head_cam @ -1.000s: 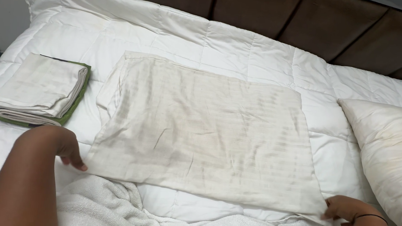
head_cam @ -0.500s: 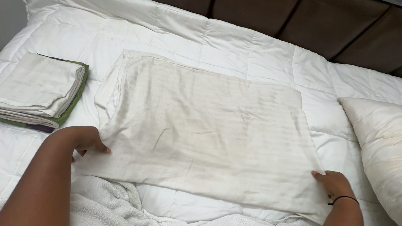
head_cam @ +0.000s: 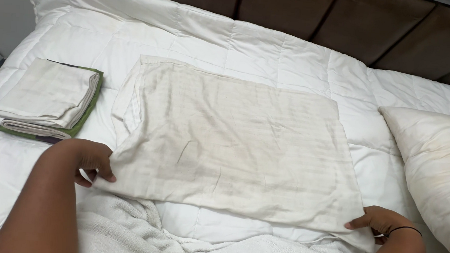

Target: The person removes a white pillowcase from a pillow by hand. They pull the case off the pillow, then unfold the removed case and spread it flat on the bed.

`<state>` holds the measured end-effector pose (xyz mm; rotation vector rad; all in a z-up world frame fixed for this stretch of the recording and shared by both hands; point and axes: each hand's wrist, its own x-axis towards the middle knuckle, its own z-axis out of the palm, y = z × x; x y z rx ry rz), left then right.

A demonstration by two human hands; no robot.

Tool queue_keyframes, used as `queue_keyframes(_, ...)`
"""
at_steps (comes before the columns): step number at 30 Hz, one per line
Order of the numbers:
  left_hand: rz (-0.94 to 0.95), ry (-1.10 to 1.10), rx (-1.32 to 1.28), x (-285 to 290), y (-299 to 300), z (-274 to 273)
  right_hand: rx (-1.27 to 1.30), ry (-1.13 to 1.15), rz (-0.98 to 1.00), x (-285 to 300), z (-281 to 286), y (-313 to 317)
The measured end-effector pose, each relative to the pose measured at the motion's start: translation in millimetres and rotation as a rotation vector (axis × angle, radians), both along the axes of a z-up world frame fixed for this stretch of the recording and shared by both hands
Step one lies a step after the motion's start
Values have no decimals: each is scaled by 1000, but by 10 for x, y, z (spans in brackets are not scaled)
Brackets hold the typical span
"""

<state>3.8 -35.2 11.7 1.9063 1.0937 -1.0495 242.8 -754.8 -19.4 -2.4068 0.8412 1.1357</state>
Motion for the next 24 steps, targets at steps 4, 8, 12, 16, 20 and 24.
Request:
queue_keyframes(4,-36,-8,33,-136,239,-76,-12,-37,63,351,-488,-622)
queue_keyframes(8,44,-58,53,-377,78,279,-110,-164,-70,286,-301,-603)
queue_keyframes(12,-2,-22,69,-588,85,282,-215,-192,-103,207,-178,-670)
queue_keyframes(16,-119,36,112,-777,108,176,-210,-183,-55,148,-220,-757)
queue_keyframes(20,-77,136,148,-808,135,-54,-156,-86,6,184,-475,-868)
queue_keyframes(24,-116,291,220,-669,29,-32,-17,-18,-62,222,-634,-920)
